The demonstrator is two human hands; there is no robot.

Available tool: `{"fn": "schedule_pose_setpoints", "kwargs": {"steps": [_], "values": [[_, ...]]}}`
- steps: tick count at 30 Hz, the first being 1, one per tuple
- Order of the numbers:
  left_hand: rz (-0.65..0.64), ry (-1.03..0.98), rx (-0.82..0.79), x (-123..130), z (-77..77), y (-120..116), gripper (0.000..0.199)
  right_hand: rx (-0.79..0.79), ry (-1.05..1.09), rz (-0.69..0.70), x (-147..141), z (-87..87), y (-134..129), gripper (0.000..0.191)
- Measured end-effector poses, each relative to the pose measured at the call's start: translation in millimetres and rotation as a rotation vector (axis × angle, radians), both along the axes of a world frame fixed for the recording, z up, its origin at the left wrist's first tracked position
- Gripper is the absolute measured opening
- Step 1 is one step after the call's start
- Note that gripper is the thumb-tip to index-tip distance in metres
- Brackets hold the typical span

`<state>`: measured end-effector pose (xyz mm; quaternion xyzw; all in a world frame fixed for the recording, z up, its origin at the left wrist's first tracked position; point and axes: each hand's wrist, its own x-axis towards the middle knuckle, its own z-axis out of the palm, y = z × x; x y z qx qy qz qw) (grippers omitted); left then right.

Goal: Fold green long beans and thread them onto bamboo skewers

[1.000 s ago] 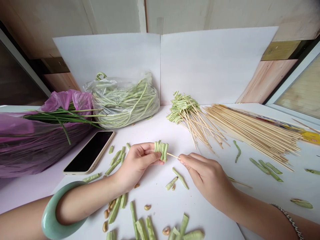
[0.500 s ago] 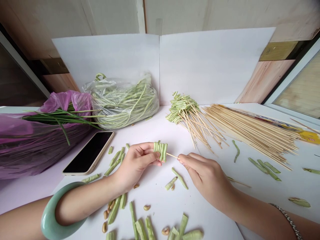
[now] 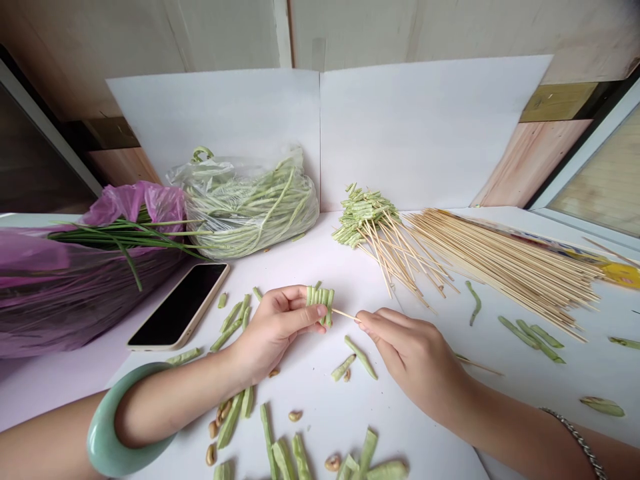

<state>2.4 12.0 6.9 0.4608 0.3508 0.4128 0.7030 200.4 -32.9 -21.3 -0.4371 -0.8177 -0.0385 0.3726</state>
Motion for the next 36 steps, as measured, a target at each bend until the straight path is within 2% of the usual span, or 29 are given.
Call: {"fn": "schedule_pose_setpoints", "kwargs": {"steps": [5,10,15,25,36], "values": [[-0.012,0.096,0.017,0.1,-3.5,-0.9,0.022,0.058,-0.047,0.021,-0.6,0.6,-1.1,0.031],[-0.019,0.074,0.022,1.0,-4.0,-3.5,0.021,0.100,-0.070,0.026,-1.0,-1.1,-0.6,0.031],[-0.023,0.061,0.012,0.7,-4.1,-4.5,0.019,0.094,-0.078,0.030,-0.4,-1.5,-1.5,0.030],[-0.117,0.066,0.030,3.2,-8.3,-5.6,0.017,0.097,-0.090,0.071,-4.1,0.1,-2.5,0.029],[-0.110,0.054,0.007,3.7,-6.2,-5.5,0.016,0.086,-0.078,0.089,-4.3,-0.9,-2.1,0.027]]}}
